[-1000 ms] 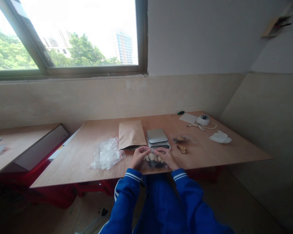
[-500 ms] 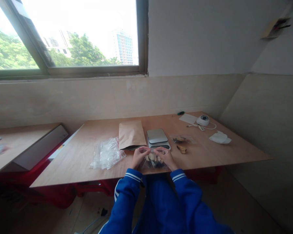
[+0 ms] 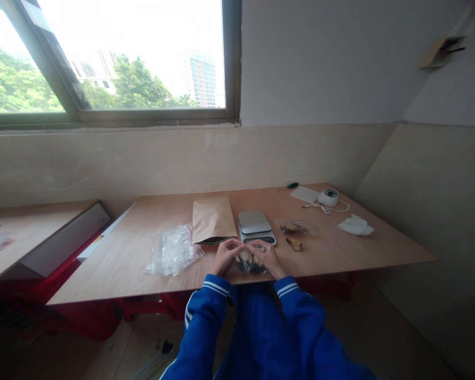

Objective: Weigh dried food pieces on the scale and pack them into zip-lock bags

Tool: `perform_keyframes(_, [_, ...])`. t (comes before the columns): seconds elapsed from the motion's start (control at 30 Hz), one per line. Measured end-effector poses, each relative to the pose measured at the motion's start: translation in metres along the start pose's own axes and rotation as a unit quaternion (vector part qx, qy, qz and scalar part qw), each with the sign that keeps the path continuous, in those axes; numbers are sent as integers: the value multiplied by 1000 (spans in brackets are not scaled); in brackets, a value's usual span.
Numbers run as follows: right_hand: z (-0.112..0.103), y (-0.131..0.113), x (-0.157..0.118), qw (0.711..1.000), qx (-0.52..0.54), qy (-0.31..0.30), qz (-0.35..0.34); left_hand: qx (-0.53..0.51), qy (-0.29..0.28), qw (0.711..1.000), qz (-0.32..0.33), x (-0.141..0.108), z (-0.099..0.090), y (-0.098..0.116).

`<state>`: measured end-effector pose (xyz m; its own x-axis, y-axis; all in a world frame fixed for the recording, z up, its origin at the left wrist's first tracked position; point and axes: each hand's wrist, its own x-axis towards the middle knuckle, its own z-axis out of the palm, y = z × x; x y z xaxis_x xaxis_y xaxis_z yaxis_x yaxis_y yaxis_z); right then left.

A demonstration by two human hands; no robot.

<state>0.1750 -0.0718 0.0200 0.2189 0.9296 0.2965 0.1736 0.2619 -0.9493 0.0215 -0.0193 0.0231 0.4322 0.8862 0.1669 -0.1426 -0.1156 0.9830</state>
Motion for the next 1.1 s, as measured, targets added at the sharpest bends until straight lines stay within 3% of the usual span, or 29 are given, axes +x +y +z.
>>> perform_keyframes(0.4, [0,3,1,1000,-10,-14,-2,-5,-2,1000,1,0,1,-3])
perform_keyframes(0.7, [-1,6,-1,999,-19,24,25,7,-3,1000,-8,1,-1,-5])
perform_keyframes(0.93, [0,5,-3,999,-37,21,2,-12,-1,1000,-4,1,0,-7])
perform_keyframes(1.1, [7,-1,-10,999,-1,38,19,-15,2,1000,-12,-1,-2,-2])
